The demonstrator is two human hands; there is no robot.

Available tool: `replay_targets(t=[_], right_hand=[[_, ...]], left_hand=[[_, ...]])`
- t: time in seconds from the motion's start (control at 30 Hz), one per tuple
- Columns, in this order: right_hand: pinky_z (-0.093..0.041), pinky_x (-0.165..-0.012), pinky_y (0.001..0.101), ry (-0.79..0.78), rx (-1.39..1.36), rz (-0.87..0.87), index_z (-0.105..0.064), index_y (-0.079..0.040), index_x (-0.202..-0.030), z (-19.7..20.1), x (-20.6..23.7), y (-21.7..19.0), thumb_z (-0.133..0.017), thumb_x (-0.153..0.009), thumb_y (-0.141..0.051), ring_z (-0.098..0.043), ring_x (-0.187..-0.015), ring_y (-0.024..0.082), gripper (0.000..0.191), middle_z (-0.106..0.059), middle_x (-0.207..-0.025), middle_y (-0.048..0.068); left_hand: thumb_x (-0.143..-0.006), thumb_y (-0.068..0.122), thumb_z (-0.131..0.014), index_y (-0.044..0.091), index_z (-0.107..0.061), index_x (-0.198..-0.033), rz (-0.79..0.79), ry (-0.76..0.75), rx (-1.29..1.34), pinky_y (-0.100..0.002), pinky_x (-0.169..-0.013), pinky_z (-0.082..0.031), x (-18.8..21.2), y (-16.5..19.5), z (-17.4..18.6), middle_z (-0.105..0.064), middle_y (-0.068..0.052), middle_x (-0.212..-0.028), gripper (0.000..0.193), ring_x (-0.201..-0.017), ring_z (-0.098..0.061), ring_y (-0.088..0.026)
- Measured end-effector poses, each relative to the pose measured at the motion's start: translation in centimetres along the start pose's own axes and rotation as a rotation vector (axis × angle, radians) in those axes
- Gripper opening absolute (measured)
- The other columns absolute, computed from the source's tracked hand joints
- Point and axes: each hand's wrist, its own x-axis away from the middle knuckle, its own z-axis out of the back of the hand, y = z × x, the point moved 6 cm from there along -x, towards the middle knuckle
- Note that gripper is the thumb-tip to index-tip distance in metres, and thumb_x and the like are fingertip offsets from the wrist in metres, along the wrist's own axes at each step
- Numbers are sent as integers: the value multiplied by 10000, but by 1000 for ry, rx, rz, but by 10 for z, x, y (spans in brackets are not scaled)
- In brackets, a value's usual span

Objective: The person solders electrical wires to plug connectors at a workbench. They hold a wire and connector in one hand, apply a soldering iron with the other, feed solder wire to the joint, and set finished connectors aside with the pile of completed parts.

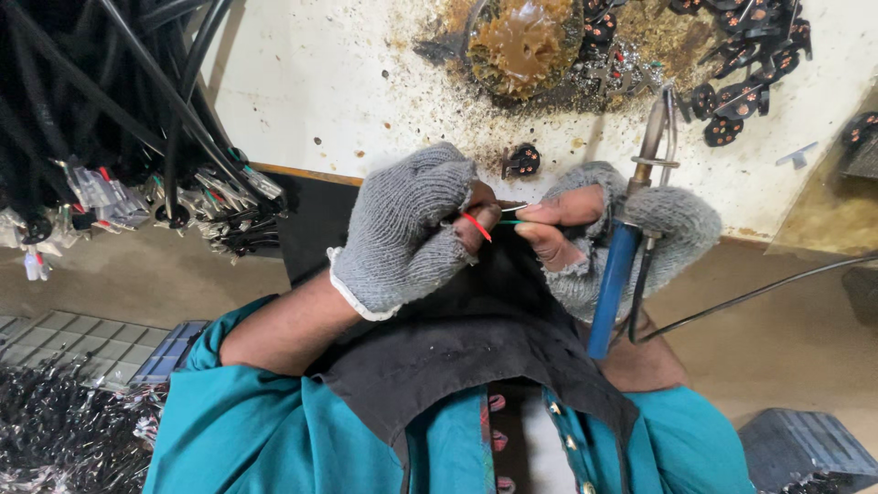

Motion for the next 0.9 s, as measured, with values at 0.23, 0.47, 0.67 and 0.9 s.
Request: replay_targets(t=[0.23, 0.47, 0.67, 0.9], right_hand=[[-532, -826, 230, 1, -8, -10, -650, -15, -1072, 1, 1, 2, -747, -988, -30, -654, -873, 109, 129, -684, -970, 63], [-535, -838, 233, 22, -50, -29, -656, -21, -1073, 4, 3, -1, -746, -995, -34, -659, -884, 113, 120, -687, -975, 59], [-539, -848, 235, 32, -40, -53, -661, -27, -1075, 4, 3, -3, -745, -1001, -36, -663, -892, 117, 112, -689, -979, 56], [-543, -860, 238, 10, 9, -51, -667, -33, -1076, -3, 1, 0, -743, -1007, -39, -667, -903, 122, 102, -691, -983, 52]], left_hand=[[-931, 232, -710, 86, -695, -1033, -1, -80, -26, -423, -765, -510, -1, -3, -1, -603, -124, -914, 179, -867, -639, -354], [-830, 193, -833, 21, -605, -1062, -8, 5, 58, -413, -705, -476, 0, -7, 1, -546, -139, -903, 368, -797, -590, -346], [-788, 176, -837, 29, -599, -1051, -32, 14, 26, -414, -732, -492, 4, -9, 1, -550, -142, -925, 383, -834, -599, -358], [-820, 184, -922, 111, -696, -898, -207, 100, -204, -395, -645, -471, 4, 10, 0, -601, -82, -812, 251, -749, -619, -275]])
